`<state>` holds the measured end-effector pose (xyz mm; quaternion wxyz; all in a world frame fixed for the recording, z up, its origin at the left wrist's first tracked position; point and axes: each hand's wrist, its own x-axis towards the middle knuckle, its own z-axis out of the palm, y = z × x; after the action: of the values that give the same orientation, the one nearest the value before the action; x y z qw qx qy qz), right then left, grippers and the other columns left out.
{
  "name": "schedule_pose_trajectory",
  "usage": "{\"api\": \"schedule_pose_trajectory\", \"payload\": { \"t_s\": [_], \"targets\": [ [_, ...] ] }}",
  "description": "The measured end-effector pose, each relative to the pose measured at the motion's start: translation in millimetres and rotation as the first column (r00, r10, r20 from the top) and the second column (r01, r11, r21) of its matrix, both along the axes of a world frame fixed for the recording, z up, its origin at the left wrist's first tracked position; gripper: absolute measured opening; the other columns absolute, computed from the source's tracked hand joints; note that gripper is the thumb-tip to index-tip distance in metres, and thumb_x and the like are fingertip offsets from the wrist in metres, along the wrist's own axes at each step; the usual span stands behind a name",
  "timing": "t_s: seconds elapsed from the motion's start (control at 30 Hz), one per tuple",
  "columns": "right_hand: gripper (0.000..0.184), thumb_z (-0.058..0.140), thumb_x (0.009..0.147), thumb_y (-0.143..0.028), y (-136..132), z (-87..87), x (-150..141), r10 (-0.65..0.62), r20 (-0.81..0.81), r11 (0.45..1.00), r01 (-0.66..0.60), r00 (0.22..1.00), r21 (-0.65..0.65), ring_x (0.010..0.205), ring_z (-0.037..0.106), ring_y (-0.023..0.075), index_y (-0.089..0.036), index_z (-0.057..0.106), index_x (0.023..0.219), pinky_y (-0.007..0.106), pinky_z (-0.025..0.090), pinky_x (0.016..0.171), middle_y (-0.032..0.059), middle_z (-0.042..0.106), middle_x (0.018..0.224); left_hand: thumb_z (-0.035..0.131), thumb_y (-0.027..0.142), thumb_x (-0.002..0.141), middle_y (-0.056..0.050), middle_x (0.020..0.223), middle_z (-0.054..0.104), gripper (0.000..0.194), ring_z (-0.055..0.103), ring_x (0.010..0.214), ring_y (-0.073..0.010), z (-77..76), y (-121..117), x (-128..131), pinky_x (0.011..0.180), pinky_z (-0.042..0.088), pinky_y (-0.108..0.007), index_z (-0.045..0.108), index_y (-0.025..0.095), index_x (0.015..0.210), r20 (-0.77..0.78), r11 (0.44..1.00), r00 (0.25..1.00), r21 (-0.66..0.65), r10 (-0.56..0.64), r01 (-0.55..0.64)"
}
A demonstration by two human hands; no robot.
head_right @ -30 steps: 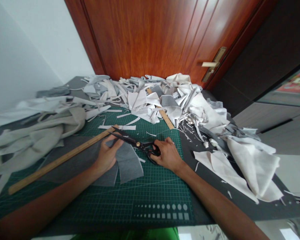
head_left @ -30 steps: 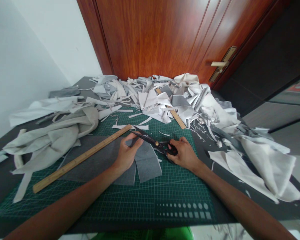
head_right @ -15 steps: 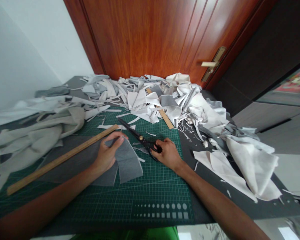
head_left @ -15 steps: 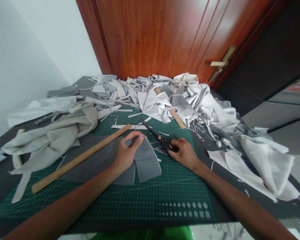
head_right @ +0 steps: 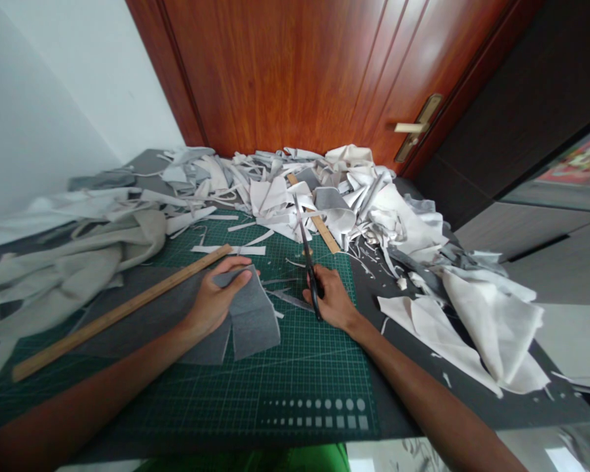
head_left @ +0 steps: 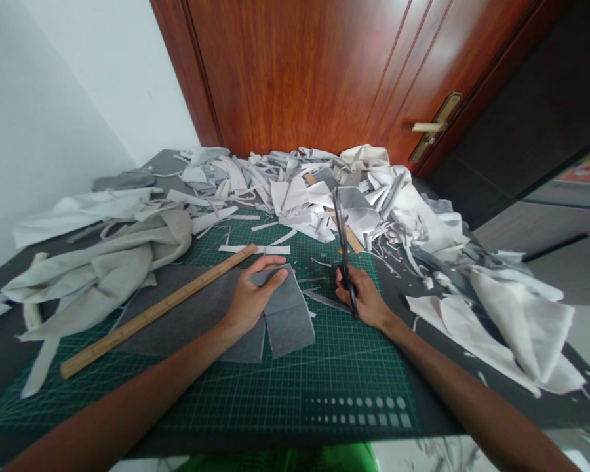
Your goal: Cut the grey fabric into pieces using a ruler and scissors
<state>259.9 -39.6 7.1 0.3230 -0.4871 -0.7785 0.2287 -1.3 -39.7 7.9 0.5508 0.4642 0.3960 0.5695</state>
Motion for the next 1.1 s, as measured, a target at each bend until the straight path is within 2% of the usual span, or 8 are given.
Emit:
{"api": "schedule_pose_trajectory", "payload": {
  "t_s": [0.13, 0.3, 0.57, 0.77, 1.1],
  "targets": [
    [0.011, 0.053, 0.083, -0.032, -0.9, 1.8, 0.1, 0.025, 0.050, 0.999, -0.023, 0.998, -0.029, 0.077, 0.054, 0.0205, -0.024, 0.049, 0.090, 0.037, 0.039, 0.077, 0.0011, 0.059, 0.084, 0.086, 0.036, 0.078, -0.005, 0.096, 0.080, 0.041, 0.076, 0.088, -0.0205, -1.6, -0.1, -1.3, 0.076, 0.059, -0.027, 0.073, 0.022, 0.114, -0.060, 0.999, 0.998, -0.021, -0.035, 0.034],
    [0.014, 0.052, 0.083, -0.032, -3.4, 2.8, -2.3, 0.041, 0.149, 0.999, -0.040, 0.988, -0.008, 0.081, 0.054, 0.0231, -0.023, 0.048, 0.093, 0.039, 0.039, 0.080, 0.0042, 0.058, 0.088, 0.086, 0.036, 0.078, -0.007, 0.100, 0.080, 0.031, 0.074, 0.089, -0.0200, -2.1, -0.1, -0.9, 0.077, 0.057, -0.026, 0.078, 0.020, 0.102, -0.040, 1.000, 0.999, -0.012, -0.002, 0.002],
    [0.025, 0.059, 0.072, -0.031, -12.1, 2.4, -14.2, 0.014, 0.434, 0.986, -0.084, 0.901, 0.144, 0.082, 0.051, 0.0266, -0.021, 0.050, 0.093, 0.042, 0.036, 0.080, 0.0060, 0.056, 0.086, 0.089, 0.033, 0.072, 0.001, 0.075, 0.071, 0.024, 0.066, 0.068, -0.0127, 2.0, 2.4, 1.0, 0.064, 0.053, -0.021, 0.075, 0.018, 0.084, 0.116, 0.998, 0.991, -0.009, 0.067, -0.066],
    [0.025, 0.058, 0.072, -0.030, -12.9, 4.0, -16.0, 0.003, 0.425, 0.990, -0.062, 0.905, 0.126, 0.081, 0.052, 0.0260, -0.020, 0.050, 0.093, 0.042, 0.036, 0.081, 0.0063, 0.057, 0.086, 0.091, 0.037, 0.070, 0.001, 0.079, 0.073, 0.033, 0.068, 0.072, -0.0136, 0.2, 2.3, 0.6, 0.069, 0.056, -0.023, 0.074, 0.020, 0.092, 0.218, 0.998, 0.974, -0.024, 0.054, -0.050],
    [0.026, 0.060, 0.073, -0.034, -12.6, 6.0, -15.7, 0.005, 0.454, 0.988, -0.075, 0.891, 0.135, 0.080, 0.052, 0.0254, -0.020, 0.051, 0.093, 0.042, 0.035, 0.082, 0.0057, 0.057, 0.084, 0.092, 0.031, 0.068, 0.002, 0.078, 0.068, 0.028, 0.062, 0.069, -0.0110, -0.2, 2.8, 0.8, 0.065, 0.051, -0.020, 0.074, 0.018, 0.085, 0.189, 0.997, 0.979, 0.001, 0.073, -0.075]
  ]
}}
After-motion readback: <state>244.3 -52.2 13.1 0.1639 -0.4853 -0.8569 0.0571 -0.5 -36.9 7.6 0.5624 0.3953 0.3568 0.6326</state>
